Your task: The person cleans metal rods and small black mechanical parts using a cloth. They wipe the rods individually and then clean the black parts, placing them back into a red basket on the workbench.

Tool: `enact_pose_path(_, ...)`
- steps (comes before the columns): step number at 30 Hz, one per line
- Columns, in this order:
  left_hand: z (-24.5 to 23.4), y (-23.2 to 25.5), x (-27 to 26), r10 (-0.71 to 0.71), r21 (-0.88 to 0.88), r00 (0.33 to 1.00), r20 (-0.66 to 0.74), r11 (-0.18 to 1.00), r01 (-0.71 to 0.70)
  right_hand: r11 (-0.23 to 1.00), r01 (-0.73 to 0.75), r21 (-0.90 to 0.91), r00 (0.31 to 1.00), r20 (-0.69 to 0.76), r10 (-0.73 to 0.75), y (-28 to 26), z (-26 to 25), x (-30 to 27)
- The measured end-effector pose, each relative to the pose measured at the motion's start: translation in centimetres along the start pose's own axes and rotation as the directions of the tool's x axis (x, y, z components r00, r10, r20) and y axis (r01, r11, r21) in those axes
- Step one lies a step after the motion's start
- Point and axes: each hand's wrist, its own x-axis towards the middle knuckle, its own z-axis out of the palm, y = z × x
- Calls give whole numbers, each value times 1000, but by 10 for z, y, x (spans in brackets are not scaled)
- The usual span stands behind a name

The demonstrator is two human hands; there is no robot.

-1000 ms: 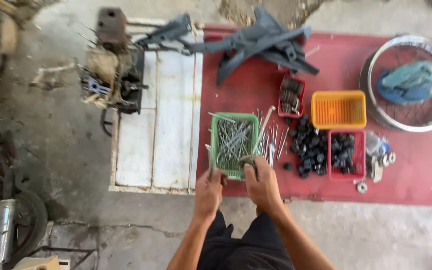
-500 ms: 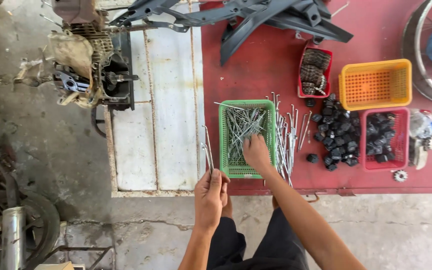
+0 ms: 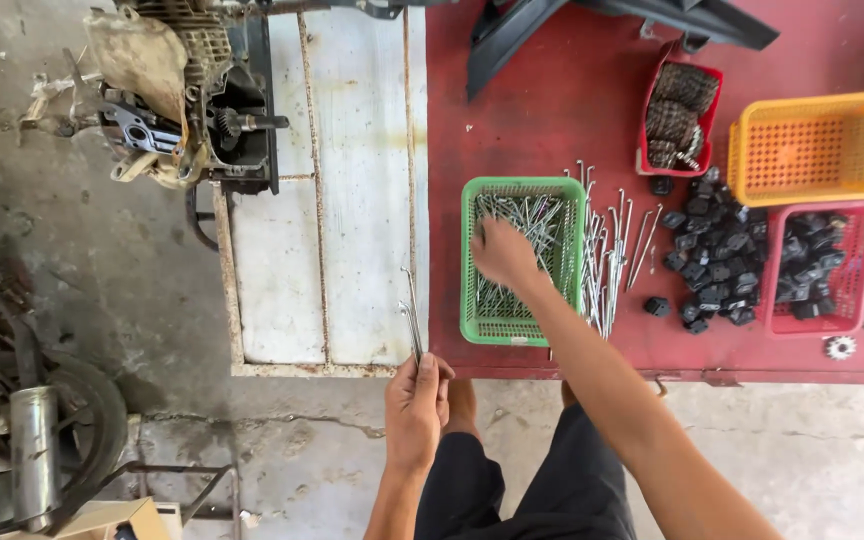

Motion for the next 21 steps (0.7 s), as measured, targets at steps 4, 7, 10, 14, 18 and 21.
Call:
enact_pose_path(4, 8, 7, 0, -16, 46, 1000, 5, 999, 16, 973, 69, -219, 997, -2, -71, 49, 19, -62)
enact_pose_path(7, 22, 21, 0, -75, 30, 993, 90, 997, 72, 934, 14, -357, 964, 252, 82, 62, 12, -85)
enact_pose_path(10, 39, 30, -8, -50, 14, 982, 181, 999, 48, 984, -153, 88, 981, 134, 140, 36, -25, -112)
enact_pose_path(14, 71, 37, -22, 90, 158, 974, 207, 980, -124, 338, -186, 923, 967, 112, 227, -38, -109, -162)
enact_pose_path(18, 94, 18, -25, 131, 231, 914, 385, 945, -232, 370, 91, 924, 996, -89, -22, -51, -147, -205)
enact_pose_path(21, 140, 46, -60, 184, 235, 891, 415, 924, -301, 567, 37, 823, 988, -116, 105, -84, -215, -231)
